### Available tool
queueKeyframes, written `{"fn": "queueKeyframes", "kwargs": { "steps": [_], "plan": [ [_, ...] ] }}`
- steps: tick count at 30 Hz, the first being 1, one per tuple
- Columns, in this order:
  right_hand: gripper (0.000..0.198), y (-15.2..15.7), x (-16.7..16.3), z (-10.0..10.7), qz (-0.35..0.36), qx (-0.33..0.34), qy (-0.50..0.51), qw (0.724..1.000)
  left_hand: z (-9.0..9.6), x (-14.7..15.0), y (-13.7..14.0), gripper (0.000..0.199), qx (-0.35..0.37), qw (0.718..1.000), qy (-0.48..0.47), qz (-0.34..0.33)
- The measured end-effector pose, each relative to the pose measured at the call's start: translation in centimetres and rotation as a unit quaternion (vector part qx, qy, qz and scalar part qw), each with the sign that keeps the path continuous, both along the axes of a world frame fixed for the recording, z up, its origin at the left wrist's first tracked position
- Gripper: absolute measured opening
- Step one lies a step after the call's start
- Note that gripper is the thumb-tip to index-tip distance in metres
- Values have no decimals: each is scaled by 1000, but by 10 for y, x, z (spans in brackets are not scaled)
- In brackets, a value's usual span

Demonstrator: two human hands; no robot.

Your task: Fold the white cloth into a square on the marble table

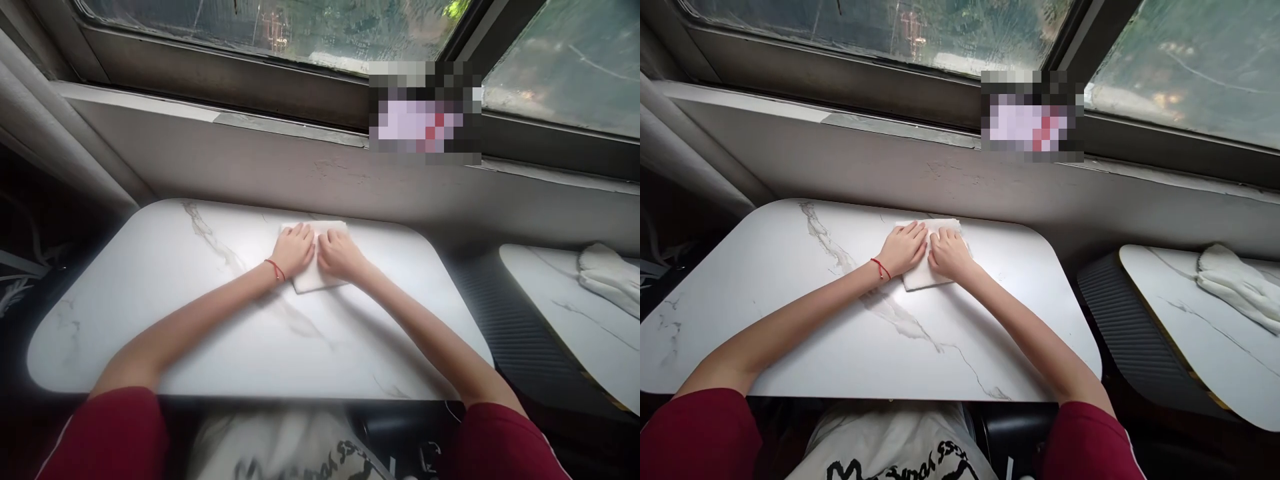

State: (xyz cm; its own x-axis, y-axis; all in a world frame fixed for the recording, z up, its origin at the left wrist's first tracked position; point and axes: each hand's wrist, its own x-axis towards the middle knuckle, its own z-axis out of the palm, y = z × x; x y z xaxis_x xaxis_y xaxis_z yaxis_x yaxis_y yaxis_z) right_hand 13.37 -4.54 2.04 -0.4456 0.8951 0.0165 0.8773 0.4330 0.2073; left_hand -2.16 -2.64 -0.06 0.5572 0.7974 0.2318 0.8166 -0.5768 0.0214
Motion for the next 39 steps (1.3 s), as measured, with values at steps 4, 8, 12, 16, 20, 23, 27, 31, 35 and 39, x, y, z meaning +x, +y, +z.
{"fn": "queueKeyframes", "kwargs": {
  "steps": [4, 8, 12, 16, 20, 23, 27, 31, 35, 39],
  "plan": [
    [33, 25, 2, -16, 50, 56, 42, 996, -8, -10, 18, 48, 17, 1000, -22, 13],
    [35, 34, 7, -30, 77, 95, 76, 990, -11, -12, 23, 50, 14, 1000, -21, 10],
    [35, 36, 11, -42, 77, 129, 107, 983, -12, -9, 22, 50, 15, 999, -23, 16],
    [33, 41, 11, -46, 83, 132, 126, 980, -15, -9, 25, 46, 31, 999, -37, 21],
    [32, 47, 7, -44, 63, 130, 135, 980, -16, -12, 33, 39, 52, 996, -49, 53],
    [32, 53, 2, -42, 46, 120, 131, 983, -16, -15, 40, 36, 62, 995, -53, 61],
    [33, 67, -5, -39, 43, 111, 126, 985, -14, -21, 50, 37, 57, 995, -53, 69],
    [32, 83, -10, -39, 38, 114, 134, 984, -13, -25, 60, 35, 46, 994, -58, 77],
    [31, 91, -15, -40, 26, 115, 145, 982, -11, -24, 67, 34, 42, 994, -57, 81],
    [32, 96, -18, -42, 13, 111, 144, 983, -9, -22, 71, 34, 26, 994, -50, 92]
  ]
}}
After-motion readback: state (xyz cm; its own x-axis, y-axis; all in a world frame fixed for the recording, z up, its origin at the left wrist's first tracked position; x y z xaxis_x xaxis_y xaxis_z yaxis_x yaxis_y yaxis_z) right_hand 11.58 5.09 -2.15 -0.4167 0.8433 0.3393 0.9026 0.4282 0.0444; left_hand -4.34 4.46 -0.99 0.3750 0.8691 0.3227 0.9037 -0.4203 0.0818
